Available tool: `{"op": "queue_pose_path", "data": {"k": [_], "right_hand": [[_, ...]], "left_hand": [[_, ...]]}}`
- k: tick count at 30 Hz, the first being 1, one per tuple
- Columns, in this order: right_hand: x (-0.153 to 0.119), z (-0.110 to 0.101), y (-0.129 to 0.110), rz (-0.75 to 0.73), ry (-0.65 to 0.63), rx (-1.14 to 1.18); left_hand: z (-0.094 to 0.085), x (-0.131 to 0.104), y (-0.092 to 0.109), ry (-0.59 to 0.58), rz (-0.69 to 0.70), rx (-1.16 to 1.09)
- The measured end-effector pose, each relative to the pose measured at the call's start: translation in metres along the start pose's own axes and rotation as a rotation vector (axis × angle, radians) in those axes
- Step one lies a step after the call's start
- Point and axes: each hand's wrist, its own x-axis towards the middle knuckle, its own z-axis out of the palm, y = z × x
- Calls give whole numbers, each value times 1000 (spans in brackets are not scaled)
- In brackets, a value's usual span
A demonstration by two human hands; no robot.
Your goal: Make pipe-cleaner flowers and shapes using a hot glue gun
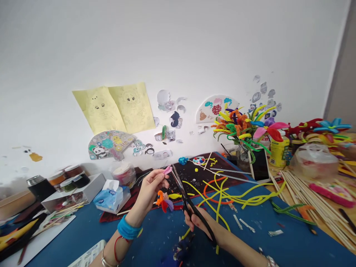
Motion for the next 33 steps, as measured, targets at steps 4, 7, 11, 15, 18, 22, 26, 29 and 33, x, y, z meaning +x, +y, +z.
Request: {"op": "queue_pose_path", "data": {"k": [4, 7, 11, 15, 18, 22, 26, 29, 33], "right_hand": [[-1, -2, 9, 5, -30, 40], [-2, -4, 14, 19, -41, 74], [-2, -6, 20, 29, -25, 90], [-2, -7, 24, 16, -25, 119], [-2, -6, 20, 7, -44, 110], [-1, -2, 9, 24, -46, 89], [1, 1, 2, 47, -42, 82], [1, 1, 2, 65, -58, 40], [0, 0, 5, 39, -91, -40]], "left_hand": [[0, 1, 0, 14, -6, -45], [2, 0, 2, -7, -2, -49], [4, 0, 2, -25, -2, -41], [3, -1, 1, -42, 9, -47], [2, -2, 1, -59, -4, -39], [2, -2, 2, -57, -47, -23], [0, -1, 4, -29, -53, -88], [0, 0, 7, -36, -56, -123], [2, -1, 8, -54, -59, -106]]}}
